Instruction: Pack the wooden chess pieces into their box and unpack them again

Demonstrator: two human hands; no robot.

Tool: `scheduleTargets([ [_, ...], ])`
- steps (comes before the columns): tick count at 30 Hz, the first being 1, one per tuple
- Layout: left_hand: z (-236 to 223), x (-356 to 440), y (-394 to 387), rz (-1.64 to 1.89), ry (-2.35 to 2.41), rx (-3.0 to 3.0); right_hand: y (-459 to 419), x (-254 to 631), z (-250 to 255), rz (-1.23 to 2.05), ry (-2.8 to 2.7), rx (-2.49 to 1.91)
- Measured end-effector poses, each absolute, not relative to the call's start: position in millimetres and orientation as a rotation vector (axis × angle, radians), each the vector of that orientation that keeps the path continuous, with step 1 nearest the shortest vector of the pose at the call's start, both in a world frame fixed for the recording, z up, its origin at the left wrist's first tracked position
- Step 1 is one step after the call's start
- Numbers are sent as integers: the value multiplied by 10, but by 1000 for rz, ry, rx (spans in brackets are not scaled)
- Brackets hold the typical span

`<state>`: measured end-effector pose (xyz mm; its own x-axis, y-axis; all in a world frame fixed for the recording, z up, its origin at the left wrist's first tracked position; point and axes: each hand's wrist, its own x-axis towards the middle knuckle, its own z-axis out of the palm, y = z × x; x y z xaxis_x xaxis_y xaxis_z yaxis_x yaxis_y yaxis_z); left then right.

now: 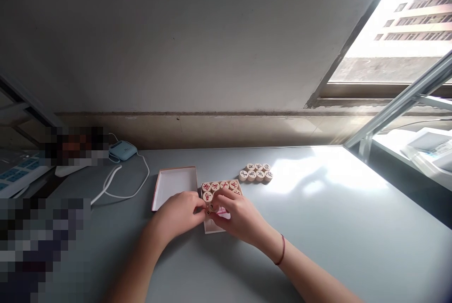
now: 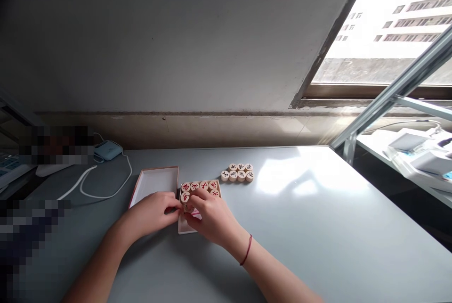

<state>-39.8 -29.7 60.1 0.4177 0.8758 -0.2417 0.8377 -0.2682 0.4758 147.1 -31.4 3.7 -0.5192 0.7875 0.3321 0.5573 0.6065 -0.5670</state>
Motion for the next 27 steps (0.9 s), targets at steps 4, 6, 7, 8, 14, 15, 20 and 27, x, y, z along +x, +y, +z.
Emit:
scheduleTargets([
  [4, 609, -393, -294, 143, 1493, 2120, -319, 1471, 39, 487, -2312, -1059],
  [6, 618, -419, -278, 194, 1546, 2112, -330, 1459, 29, 422, -2360, -1038],
  [7, 621, -433, -269, 217, 1569, 2113, -334, 1453, 26, 383, -2389, -1031],
  [8, 624, -444, -261, 235, 1587, 2116, -337, 1448, 24, 344, -2417, -1030],
  [14, 627, -426, -247, 248, 1598, 2124, -338, 1425, 33, 234, -2509, -1057],
  [15, 628, -418, -246, 242, 1598, 2120, -341, 1419, 34, 233, -2509, -1053],
  [20, 595, -426, -217, 242, 1578, 2113, -256, 1486, 106, 339, -2418, -1103],
  [27, 515, -432, -192, 230, 1579, 2122, 475, 1976, 269, 248, -2008, -1955],
])
